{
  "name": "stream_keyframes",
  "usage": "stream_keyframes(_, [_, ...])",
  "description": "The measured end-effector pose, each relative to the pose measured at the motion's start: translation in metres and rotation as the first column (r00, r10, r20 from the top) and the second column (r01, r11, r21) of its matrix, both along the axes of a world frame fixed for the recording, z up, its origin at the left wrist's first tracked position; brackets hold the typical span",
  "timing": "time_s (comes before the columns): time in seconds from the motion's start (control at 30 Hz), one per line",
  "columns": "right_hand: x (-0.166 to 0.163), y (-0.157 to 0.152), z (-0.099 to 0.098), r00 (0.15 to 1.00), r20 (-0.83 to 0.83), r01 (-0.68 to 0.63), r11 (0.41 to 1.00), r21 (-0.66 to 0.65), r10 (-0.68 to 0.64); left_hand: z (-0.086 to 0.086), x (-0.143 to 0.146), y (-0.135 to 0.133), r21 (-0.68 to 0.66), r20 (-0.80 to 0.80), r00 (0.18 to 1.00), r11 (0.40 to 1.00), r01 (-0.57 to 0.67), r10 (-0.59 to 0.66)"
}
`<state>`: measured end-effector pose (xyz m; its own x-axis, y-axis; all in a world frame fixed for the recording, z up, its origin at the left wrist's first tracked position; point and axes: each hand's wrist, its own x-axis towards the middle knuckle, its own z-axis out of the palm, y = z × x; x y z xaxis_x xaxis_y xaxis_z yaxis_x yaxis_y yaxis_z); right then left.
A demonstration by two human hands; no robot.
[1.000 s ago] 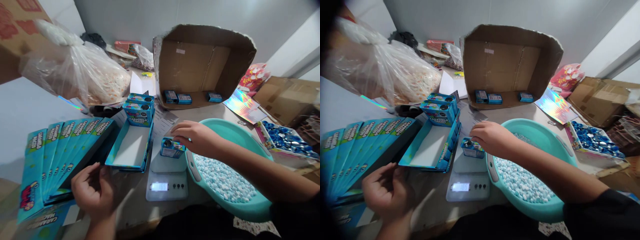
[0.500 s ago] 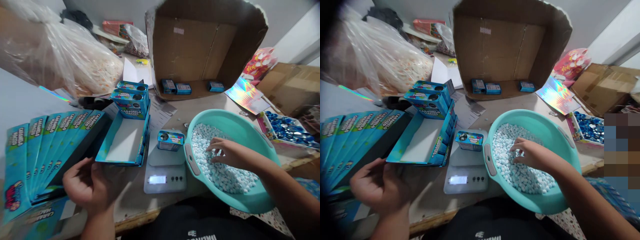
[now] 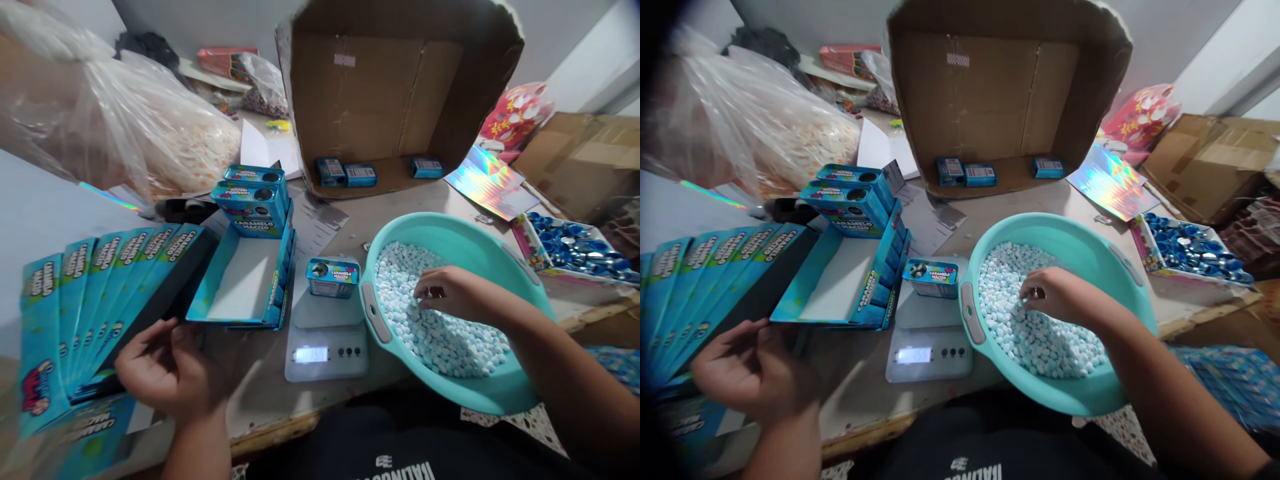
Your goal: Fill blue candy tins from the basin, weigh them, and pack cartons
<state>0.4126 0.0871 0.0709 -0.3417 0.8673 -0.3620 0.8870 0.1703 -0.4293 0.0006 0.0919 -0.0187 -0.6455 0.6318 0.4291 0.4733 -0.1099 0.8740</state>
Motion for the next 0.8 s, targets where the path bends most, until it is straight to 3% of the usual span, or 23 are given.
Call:
stream_keyframes(0.17, [0.002, -0.001, -0.001, 0.999, 0.007, 0.04, 0.999, 0.011, -0.04, -0.004, -0.007, -0.005, 0.089, 0.005, 1.0, 0.996, 0.015, -0.015])
stream_keyframes(0.23, [0.002, -0.002, -0.002, 0.998, 0.005, 0.068, 0.998, 0.018, -0.068, 0.004, -0.01, -0.011, 0.254, -0.234, 0.971, 0.967, 0.014, 0.047])
stream_keyframes(0.3, [0.003, -0.002, -0.002, 0.997, -0.002, 0.076, 0.997, 0.017, -0.076, 0.025, 0.0, -0.018, 0.391, -0.558, 0.825, 0.906, 0.162, 0.094])
stream_keyframes(0.33, [0.003, -0.002, -0.002, 0.997, -0.004, 0.078, 0.997, 0.01, -0.078, 0.039, 0.012, -0.021, 0.342, -0.694, 0.719, 0.896, 0.283, 0.038])
stream_keyframes(0.4, [0.003, -0.001, -0.002, 0.997, 0.001, 0.077, 0.997, -0.006, -0.077, 0.068, 0.048, -0.022, 0.172, -0.77, 0.612, 0.866, 0.47, -0.18])
stream_keyframes(0.47, [0.003, 0.0, -0.003, 0.997, 0.013, 0.08, 0.997, -0.016, -0.079, 0.088, 0.094, -0.015, -0.079, -0.758, 0.529, 0.859, 0.506, -0.381])
stream_keyframes(0.5, [0.003, 0.001, -0.003, 0.997, 0.019, 0.08, 0.997, -0.018, -0.08, 0.092, 0.115, -0.009, -0.26, -0.732, 0.48, 0.85, 0.459, -0.483])
stream_keyframes(0.6, [0.003, 0.001, -0.006, 0.997, 0.013, 0.072, 0.997, -0.024, -0.072, 0.086, 0.155, 0.012, -0.508, -0.642, 0.42, 0.766, 0.394, -0.642])
stream_keyframes(0.7, [0.005, -0.002, -0.009, 0.998, -0.014, 0.066, 0.998, 0.0, -0.066, 0.084, 0.156, 0.025, -0.564, -0.589, 0.414, 0.72, 0.404, -0.694])
stream_keyframes(0.8, [0.007, -0.005, -0.009, 0.996, -0.042, 0.079, 0.997, 0.024, -0.078, 0.109, 0.135, 0.021, -0.432, -0.636, 0.419, 0.748, 0.503, -0.648])
